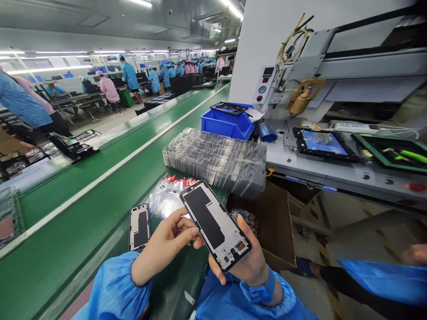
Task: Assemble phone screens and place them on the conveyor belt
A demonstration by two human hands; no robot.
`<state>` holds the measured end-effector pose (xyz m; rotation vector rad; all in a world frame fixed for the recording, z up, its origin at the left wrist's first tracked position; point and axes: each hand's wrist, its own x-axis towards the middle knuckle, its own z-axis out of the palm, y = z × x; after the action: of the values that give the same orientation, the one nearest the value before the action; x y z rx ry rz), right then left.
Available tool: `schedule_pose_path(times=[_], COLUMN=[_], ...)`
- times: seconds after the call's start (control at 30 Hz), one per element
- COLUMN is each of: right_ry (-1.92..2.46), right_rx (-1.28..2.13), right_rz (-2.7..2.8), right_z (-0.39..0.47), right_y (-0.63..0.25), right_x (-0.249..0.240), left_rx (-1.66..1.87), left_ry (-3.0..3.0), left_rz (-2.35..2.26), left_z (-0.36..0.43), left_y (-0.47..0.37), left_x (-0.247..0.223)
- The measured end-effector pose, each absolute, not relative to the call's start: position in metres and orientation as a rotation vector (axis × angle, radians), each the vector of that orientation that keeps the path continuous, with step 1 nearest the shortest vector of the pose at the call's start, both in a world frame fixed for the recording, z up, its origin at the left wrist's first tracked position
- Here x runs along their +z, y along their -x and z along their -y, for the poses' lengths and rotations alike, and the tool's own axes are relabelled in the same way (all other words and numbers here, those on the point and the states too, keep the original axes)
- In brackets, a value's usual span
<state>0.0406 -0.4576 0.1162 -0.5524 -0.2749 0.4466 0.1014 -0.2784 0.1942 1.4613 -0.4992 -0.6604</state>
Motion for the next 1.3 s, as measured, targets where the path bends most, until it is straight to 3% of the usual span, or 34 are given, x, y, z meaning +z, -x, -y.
schedule_pose_path(times=[0.63, 1.3], right_ry=[0.536, 0.34], right_rx=[0.475, 0.325], right_rz=[0.193, 0.161], right_z=[0.459, 0.516], right_y=[-0.049, -0.043], right_x=[0.114, 0.13], left_rx=[-0.687, -0.716], left_ry=[-1.432, -1.422], left_rz=[0.494, 0.705], left_z=[0.284, 0.367], left_y=[-0.091, -0.106], left_x=[0.184, 0.202])
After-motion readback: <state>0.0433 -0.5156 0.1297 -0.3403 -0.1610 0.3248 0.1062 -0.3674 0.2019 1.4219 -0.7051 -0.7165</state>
